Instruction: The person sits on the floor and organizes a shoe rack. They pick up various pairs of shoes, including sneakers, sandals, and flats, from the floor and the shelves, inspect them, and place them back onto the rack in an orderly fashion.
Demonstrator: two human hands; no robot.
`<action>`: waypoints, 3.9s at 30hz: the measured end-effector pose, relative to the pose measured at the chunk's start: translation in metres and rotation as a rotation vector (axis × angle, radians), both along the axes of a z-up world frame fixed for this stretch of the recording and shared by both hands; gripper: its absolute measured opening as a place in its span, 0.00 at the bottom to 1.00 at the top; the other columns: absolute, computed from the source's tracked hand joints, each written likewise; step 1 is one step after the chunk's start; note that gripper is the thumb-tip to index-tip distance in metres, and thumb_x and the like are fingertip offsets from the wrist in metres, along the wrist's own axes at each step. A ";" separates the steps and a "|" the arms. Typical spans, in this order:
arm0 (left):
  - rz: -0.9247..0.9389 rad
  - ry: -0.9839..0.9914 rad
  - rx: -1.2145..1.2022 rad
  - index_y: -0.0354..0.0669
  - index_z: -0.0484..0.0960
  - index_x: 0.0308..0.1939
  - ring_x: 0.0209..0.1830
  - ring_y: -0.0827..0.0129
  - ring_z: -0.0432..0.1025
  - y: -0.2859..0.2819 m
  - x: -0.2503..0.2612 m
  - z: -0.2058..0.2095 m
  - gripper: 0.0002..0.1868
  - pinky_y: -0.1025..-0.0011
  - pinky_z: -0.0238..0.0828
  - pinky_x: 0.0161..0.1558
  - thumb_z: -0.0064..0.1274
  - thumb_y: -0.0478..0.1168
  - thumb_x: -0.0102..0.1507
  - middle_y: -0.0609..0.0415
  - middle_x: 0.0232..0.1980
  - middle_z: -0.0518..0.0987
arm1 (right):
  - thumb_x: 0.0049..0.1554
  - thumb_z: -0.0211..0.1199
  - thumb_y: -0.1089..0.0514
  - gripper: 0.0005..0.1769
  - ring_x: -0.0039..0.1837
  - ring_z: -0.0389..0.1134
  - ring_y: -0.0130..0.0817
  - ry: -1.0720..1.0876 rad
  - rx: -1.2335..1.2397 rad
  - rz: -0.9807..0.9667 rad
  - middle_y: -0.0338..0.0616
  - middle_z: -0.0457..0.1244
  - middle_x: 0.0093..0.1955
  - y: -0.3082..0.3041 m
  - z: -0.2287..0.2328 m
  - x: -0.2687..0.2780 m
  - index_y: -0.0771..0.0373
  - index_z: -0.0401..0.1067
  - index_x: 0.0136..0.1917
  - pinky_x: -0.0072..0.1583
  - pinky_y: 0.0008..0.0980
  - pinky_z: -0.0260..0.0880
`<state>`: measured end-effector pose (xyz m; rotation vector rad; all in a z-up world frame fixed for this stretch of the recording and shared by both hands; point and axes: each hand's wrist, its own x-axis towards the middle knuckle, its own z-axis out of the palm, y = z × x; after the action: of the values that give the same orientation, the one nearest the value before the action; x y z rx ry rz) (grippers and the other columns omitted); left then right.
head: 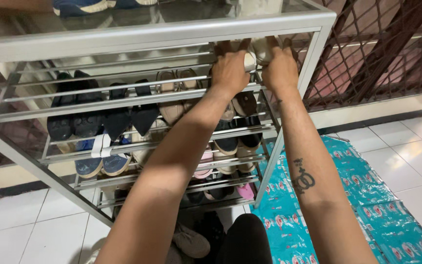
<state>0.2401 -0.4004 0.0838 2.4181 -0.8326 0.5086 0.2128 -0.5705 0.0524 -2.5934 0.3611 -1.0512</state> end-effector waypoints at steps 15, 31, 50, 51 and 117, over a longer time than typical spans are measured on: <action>0.055 -0.357 0.067 0.37 0.70 0.61 0.56 0.40 0.73 0.053 -0.002 -0.009 0.28 0.55 0.81 0.46 0.61 0.37 0.59 0.40 0.57 0.73 | 0.55 0.71 0.69 0.30 0.70 0.61 0.57 -0.416 -0.139 0.198 0.51 0.60 0.73 0.063 0.006 -0.060 0.59 0.69 0.69 0.65 0.48 0.66; 0.046 -0.638 -0.213 0.42 0.76 0.56 0.66 0.53 0.66 0.190 -0.111 -0.036 0.24 0.62 0.78 0.52 0.59 0.36 0.55 0.50 0.60 0.72 | 0.58 0.70 0.66 0.29 0.72 0.63 0.55 -0.594 -0.064 0.332 0.54 0.63 0.71 0.183 -0.017 -0.129 0.66 0.65 0.70 0.72 0.45 0.64; 0.158 -0.751 -0.161 0.42 0.77 0.48 0.64 0.47 0.71 0.367 -0.255 -0.176 0.26 0.54 0.74 0.61 0.71 0.42 0.50 0.49 0.61 0.77 | 0.50 0.67 0.70 0.26 0.72 0.61 0.59 -0.631 -0.073 0.666 0.54 0.63 0.70 0.268 -0.173 -0.211 0.62 0.68 0.62 0.73 0.51 0.61; 0.178 -0.679 -0.194 0.42 0.78 0.50 0.63 0.45 0.71 0.377 -0.262 -0.190 0.28 0.57 0.73 0.58 0.72 0.46 0.50 0.48 0.62 0.77 | 0.49 0.67 0.70 0.25 0.71 0.62 0.59 -0.631 -0.082 0.686 0.52 0.63 0.70 0.273 -0.190 -0.210 0.61 0.69 0.60 0.73 0.51 0.62; 0.752 0.669 0.201 0.44 0.73 0.60 0.64 0.49 0.66 0.428 -0.240 -0.559 0.30 0.55 0.70 0.55 0.63 0.47 0.56 0.43 0.62 0.72 | 0.58 0.65 0.54 0.26 0.62 0.66 0.55 0.782 0.018 0.975 0.55 0.60 0.64 0.413 -0.505 -0.180 0.57 0.65 0.68 0.57 0.49 0.70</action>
<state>-0.0001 0.0275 -0.4757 2.7653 0.3400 -0.1619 0.0328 -0.1579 -0.4531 -2.5123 -0.6784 0.2924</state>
